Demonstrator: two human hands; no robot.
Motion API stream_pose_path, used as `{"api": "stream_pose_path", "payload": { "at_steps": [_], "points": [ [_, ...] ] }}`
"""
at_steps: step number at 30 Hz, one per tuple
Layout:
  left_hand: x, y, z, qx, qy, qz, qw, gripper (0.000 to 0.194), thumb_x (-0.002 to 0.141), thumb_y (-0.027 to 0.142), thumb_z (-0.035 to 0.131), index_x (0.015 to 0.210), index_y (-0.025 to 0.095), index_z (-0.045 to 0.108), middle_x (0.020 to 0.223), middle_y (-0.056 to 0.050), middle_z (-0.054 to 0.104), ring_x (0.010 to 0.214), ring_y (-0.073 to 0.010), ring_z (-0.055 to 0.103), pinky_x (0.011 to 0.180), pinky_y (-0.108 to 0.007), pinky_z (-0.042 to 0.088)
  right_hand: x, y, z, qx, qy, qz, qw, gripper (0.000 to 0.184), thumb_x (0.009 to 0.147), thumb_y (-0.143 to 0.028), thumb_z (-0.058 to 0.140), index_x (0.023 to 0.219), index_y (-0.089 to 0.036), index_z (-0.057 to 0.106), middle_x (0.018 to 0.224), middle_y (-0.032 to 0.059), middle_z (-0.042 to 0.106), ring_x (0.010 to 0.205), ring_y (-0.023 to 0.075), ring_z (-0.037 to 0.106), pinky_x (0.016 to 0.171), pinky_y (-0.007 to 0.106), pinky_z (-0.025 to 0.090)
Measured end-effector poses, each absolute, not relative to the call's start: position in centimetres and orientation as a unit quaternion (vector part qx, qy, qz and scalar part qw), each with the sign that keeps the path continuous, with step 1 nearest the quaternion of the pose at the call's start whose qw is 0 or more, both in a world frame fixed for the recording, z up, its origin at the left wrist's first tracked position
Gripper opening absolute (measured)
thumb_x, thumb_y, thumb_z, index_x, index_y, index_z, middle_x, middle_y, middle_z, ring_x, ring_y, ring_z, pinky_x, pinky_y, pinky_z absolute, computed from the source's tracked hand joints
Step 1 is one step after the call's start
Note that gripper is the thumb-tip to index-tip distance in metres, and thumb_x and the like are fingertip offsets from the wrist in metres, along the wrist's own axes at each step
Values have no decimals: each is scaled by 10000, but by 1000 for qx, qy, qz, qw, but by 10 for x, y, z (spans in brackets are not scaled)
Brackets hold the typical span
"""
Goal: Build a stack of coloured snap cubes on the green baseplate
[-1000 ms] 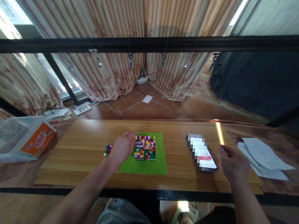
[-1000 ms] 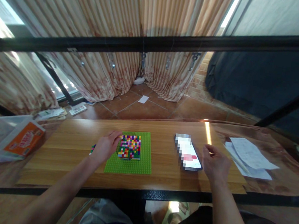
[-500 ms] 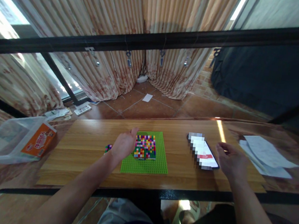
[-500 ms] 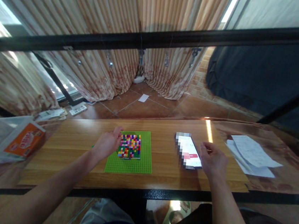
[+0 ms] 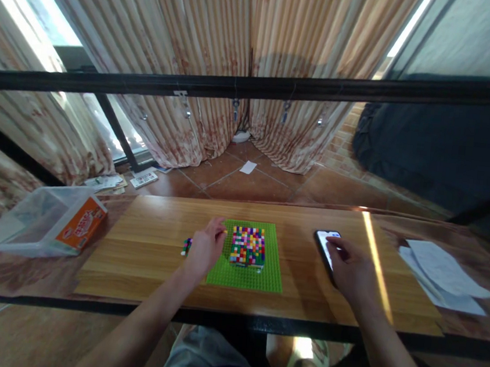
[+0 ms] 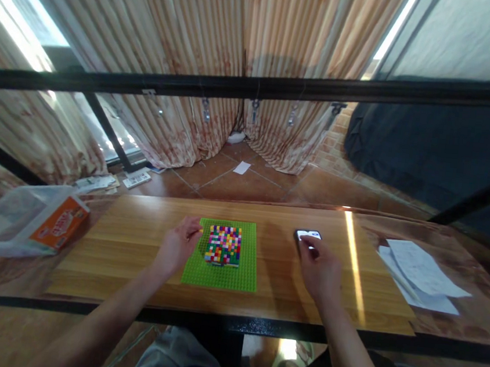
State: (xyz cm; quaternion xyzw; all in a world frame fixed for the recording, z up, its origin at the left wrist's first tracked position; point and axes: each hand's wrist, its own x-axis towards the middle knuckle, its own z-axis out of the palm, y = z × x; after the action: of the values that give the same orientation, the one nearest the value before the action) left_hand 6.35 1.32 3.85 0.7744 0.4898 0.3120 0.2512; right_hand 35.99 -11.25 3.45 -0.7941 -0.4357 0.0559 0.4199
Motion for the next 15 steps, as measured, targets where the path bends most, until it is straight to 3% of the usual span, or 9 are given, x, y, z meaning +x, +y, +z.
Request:
{"api": "stream_pose_path", "payload": {
  "at_steps": [4, 8, 15],
  "points": [
    [67, -7, 39, 685, 448, 394, 418, 282, 769, 131, 621, 1043, 186, 588, 844, -20, 691, 788, -154, 678, 771, -299, 539, 282, -104, 47, -649, -576, 130, 480, 217, 875, -336, 522, 948, -217, 688, 892, 53, 696, 793, 182, 635, 716, 319, 510],
    [77, -22, 49, 560, 427, 432, 563, 321, 688, 180, 705, 996, 169, 615, 818, -8, 672, 669, -121, 643, 655, -258, 539, 230, -95, 47, -597, -588, 180, 516, 176, 878, -238, 531, 969, -221, 680, 908, 43, 686, 791, 153, 641, 708, 280, 524],
    [84, -39, 63, 419, 436, 408, 684, 354, 628, 238, 773, 952, 147, 664, 811, -24, 704, 659, -98, 626, 624, -209, 511, 207, -92, 43, -569, -611, 108, 541, 197, 889, -193, 537, 1010, -257, 678, 965, 41, 681, 914, 158, 640, 813, 294, 534]
  ]
}}
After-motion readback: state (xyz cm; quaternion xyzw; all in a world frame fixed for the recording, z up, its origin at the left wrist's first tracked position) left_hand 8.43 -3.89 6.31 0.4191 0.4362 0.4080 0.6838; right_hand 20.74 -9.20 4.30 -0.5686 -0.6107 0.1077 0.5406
